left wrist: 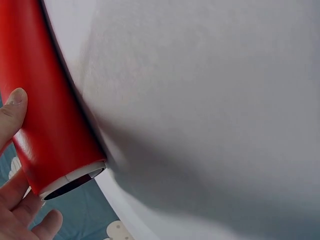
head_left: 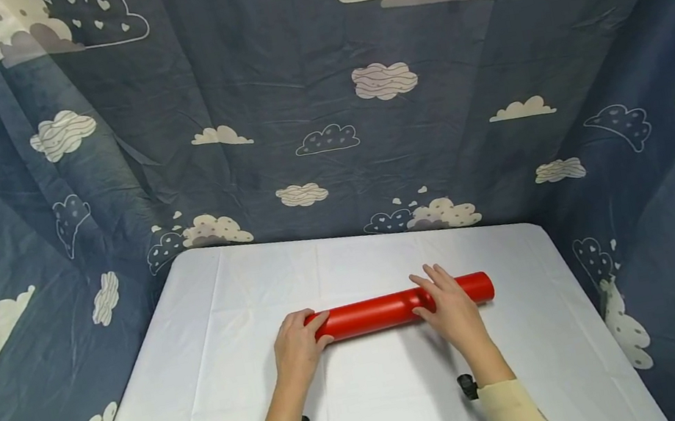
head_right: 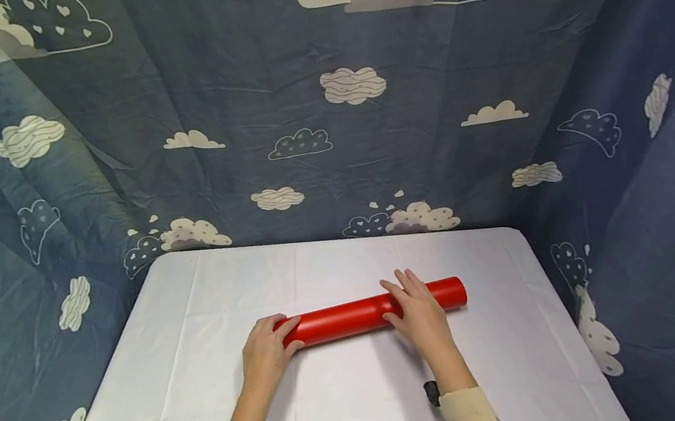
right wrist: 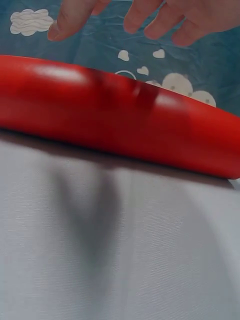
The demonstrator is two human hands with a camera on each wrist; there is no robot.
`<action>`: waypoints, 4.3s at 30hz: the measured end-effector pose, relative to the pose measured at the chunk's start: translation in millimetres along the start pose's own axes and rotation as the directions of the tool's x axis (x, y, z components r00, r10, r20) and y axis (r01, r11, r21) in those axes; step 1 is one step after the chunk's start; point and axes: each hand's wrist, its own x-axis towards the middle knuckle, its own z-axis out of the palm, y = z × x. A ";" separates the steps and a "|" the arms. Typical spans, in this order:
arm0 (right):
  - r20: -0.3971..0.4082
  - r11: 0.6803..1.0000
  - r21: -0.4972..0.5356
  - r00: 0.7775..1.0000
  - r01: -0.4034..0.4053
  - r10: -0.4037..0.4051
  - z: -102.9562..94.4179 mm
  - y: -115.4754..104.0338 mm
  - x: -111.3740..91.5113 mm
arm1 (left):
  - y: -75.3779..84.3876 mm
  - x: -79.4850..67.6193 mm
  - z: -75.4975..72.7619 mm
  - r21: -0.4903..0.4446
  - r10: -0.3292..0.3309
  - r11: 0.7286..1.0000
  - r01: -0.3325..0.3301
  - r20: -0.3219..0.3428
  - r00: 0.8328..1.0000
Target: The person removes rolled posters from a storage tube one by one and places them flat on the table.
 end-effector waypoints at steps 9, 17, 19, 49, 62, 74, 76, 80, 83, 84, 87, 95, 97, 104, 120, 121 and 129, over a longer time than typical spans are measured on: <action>0.008 1.000 0.006 1.000 0.003 -0.003 1.3 -3.3 -1.1 | 8.3 4.2 3.9 0.000 0.006 1.000 -0.006 0.031 0.999; 0.020 1.000 0.004 1.000 0.017 -0.017 0.1 -4.8 1.2 | 15.7 11.3 4.1 -0.013 0.005 1.000 -0.004 0.049 0.999; 0.021 1.000 0.006 1.000 0.018 -0.018 0.0 -5.6 1.8 | 16.9 13.4 5.5 -0.018 0.008 1.000 -0.007 0.050 0.999; 0.039 0.999 0.040 0.999 0.008 -0.009 0.3 -11.7 4.6 | 37.7 31.1 19.5 -0.036 0.025 0.999 -0.023 0.064 0.998; 0.033 0.997 0.070 0.999 0.018 -0.021 2.0 -15.7 5.9 | 45.3 38.3 25.1 -0.039 0.037 0.999 -0.034 0.070 0.997; 0.044 0.996 0.073 0.997 0.054 -0.057 5.2 -21.6 7.7 | 53.1 46.8 28.8 -0.015 0.059 0.998 -0.057 0.106 0.993; 0.049 0.996 0.071 0.997 0.058 -0.062 5.6 -22.7 7.8 | 55.1 48.0 29.5 -0.015 0.060 0.998 -0.059 0.112 0.992; 0.056 0.996 0.072 0.997 0.056 -0.061 6.6 -24.3 7.1 | 58.9 49.5 30.5 -0.006 0.069 0.998 -0.068 0.114 0.991; 0.062 0.996 0.069 0.996 0.057 -0.062 8.5 -24.5 5.5 | 60.8 49.3 31.3 0.004 0.080 0.997 -0.081 0.118 0.990; 0.067 0.996 0.068 0.996 0.057 -0.061 9.5 -24.3 5.1 | 61.4 48.9 31.5 0.004 0.084 0.996 -0.085 0.119 0.989; 0.078 0.996 0.069 0.995 0.060 -0.066 12.2 -24.6 3.8 | 62.2 47.7 31.9 0.009 0.095 0.995 -0.097 0.116 0.989; 0.112 0.994 0.081 0.991 0.069 -0.078 17.8 -27.8 4.9 | 64.8 49.0 32.2 0.026 0.104 0.994 -0.108 0.118 0.988; 0.122 0.994 0.079 0.989 0.072 -0.081 19.4 -28.0 5.3 | 65.3 49.7 32.4 0.028 0.103 0.994 -0.107 0.127 0.987; 0.134 0.992 0.086 0.986 0.092 -0.103 27.4 -27.1 7.0 | 66.1 50.9 34.1 0.043 0.127 0.990 -0.132 0.107 0.986; 0.115 0.988 0.013 0.982 0.153 -0.153 40.4 -33.5 8.5 | 70.1 49.9 39.2 0.062 0.127 0.989 -0.133 0.101 0.987; 0.108 0.987 0.012 0.982 0.157 -0.158 40.8 -34.1 8.2 | 70.6 49.8 39.7 0.061 0.130 0.989 -0.136 0.097 0.987; 0.098 0.987 -0.009 0.982 0.161 -0.160 43.5 -37.8 8.4 | 72.9 50.3 40.0 0.059 0.125 0.990 -0.131 0.096 0.987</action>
